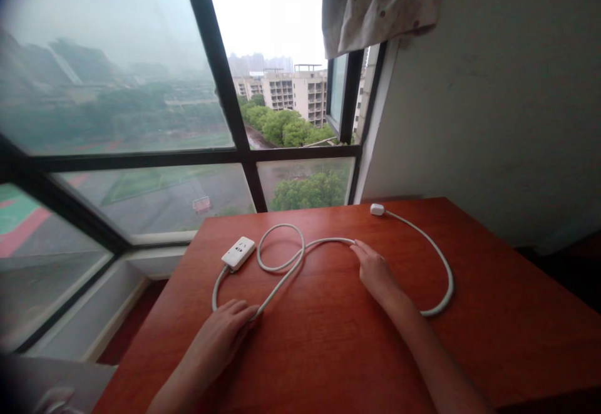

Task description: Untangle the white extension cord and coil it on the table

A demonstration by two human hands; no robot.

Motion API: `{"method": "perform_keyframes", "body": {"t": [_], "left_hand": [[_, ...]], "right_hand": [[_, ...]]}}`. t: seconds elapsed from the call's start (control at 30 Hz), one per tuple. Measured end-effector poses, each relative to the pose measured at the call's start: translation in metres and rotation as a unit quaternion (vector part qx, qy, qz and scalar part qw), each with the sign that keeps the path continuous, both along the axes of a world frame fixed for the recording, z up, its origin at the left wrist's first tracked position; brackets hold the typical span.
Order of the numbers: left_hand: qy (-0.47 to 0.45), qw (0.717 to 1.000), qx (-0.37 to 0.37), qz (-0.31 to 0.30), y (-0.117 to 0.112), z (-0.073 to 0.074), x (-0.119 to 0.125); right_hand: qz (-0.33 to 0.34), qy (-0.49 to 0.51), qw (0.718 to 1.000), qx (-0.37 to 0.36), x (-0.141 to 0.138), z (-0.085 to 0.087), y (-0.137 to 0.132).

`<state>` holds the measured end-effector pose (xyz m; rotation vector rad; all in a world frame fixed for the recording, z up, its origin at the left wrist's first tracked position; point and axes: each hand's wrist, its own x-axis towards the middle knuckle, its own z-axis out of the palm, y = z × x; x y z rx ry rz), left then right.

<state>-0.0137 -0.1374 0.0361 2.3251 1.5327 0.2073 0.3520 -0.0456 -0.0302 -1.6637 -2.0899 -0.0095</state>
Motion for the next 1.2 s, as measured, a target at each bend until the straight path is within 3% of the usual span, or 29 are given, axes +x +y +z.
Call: {"method": "perform_keyframes", "body": {"t": [0.1, 0.2, 0.33, 0.47, 0.63, 0.8, 0.93, 1.07, 1.2], "left_hand": [[0.087, 0.996, 0.005, 0.025, 0.001, 0.007, -0.013], [0.126, 0.988, -0.015, 0.093, 0.001, 0.013, -0.031], [0.159, 0.975, 0.022, 0.153, 0.002, 0.015, -0.048], [0.166, 0.973, 0.048, 0.153, 0.006, 0.014, -0.042], [0.109, 0.986, 0.074, 0.099, 0.007, 0.005, -0.006], [0.019, 0.99, 0.092, 0.109, 0.011, -0.007, 0.027], [-0.083, 0.979, 0.125, 0.136, 0.014, 0.002, 0.034], [-0.263, 0.936, 0.138, 0.191, 0.013, 0.023, 0.026], [-0.435, 0.832, 0.161, 0.306, 0.016, 0.042, 0.013]], "right_hand": [[-0.012, 0.014, 1.0, 0.002, 0.013, -0.006, 0.0], [0.01, 0.017, 1.0, -0.012, 0.027, -0.007, 0.001], [0.044, 0.008, 0.998, -0.033, 0.043, 0.002, 0.003], [0.025, -0.056, 0.997, -0.044, 0.04, 0.016, 0.002], [-0.007, -0.136, 0.991, 0.021, -0.008, 0.025, -0.002], [0.094, -0.089, 0.991, 0.012, -0.076, 0.017, -0.004], [0.118, -0.018, 0.993, 0.011, -0.11, 0.01, -0.003], [0.153, 0.021, 0.988, 0.019, -0.119, 0.007, -0.004], [0.161, 0.051, 0.985, 0.023, -0.116, 0.005, -0.004]]}}
